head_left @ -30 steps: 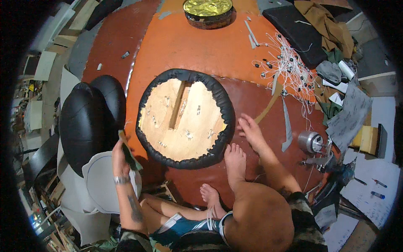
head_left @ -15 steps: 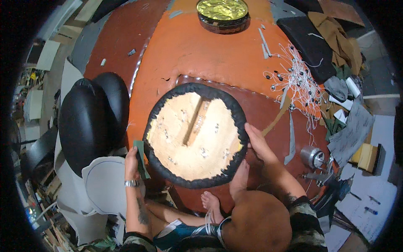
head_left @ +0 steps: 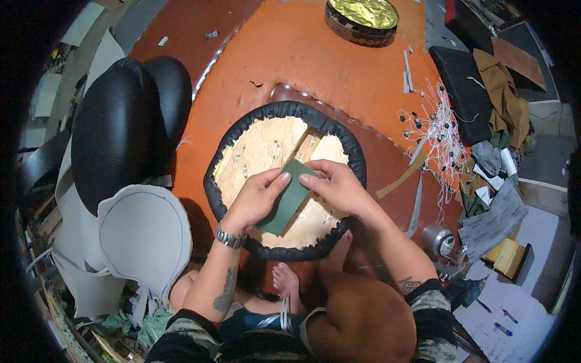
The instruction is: The person is reupholstering a seat cushion. They spray adhesive onto the cushion base, cut a green foam piece to size, and staple it to the cushion. They then spray adhesive around the cushion's edge and continue working on the assembly.
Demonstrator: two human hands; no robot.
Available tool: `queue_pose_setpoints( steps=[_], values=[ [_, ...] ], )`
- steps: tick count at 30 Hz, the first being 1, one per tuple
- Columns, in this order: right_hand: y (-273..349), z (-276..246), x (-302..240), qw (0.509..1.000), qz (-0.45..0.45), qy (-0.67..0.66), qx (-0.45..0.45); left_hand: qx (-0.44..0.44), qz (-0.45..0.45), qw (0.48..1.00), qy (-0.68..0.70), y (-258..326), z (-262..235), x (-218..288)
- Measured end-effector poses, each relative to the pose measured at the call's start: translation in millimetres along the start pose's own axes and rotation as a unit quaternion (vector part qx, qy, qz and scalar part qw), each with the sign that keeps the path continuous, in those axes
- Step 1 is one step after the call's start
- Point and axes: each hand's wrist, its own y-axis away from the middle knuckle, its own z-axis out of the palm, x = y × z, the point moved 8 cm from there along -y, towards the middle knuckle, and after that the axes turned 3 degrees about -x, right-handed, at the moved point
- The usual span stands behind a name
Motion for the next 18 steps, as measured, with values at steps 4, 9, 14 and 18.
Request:
queue_pose_setpoints(
  steps=[4,9,14,18],
  values=[
    [-21.5,-11.8,13.8,0.997,0.04,0.057,0.031,-0.015,-0.022,1.0,-0.013,-11.4,-14.4,-3.9],
    [-43.0,-31.3,-0.3,0.977,-0.025,0.186,0.097,0.031,-0.091,0.995,-0.032,-16.5,-50.0,-15.9],
    [-54.6,-42.4,-11.7,0.955,-0.035,0.253,0.149,0.08,-0.084,0.984,-0.132,-22.0,-57.6,-25.4],
    [-56.4,-44.3,-15.1,0.941,-0.056,0.281,0.18,0.112,-0.042,0.974,-0.191,-24.6,-57.3,-26.7]
  ],
)
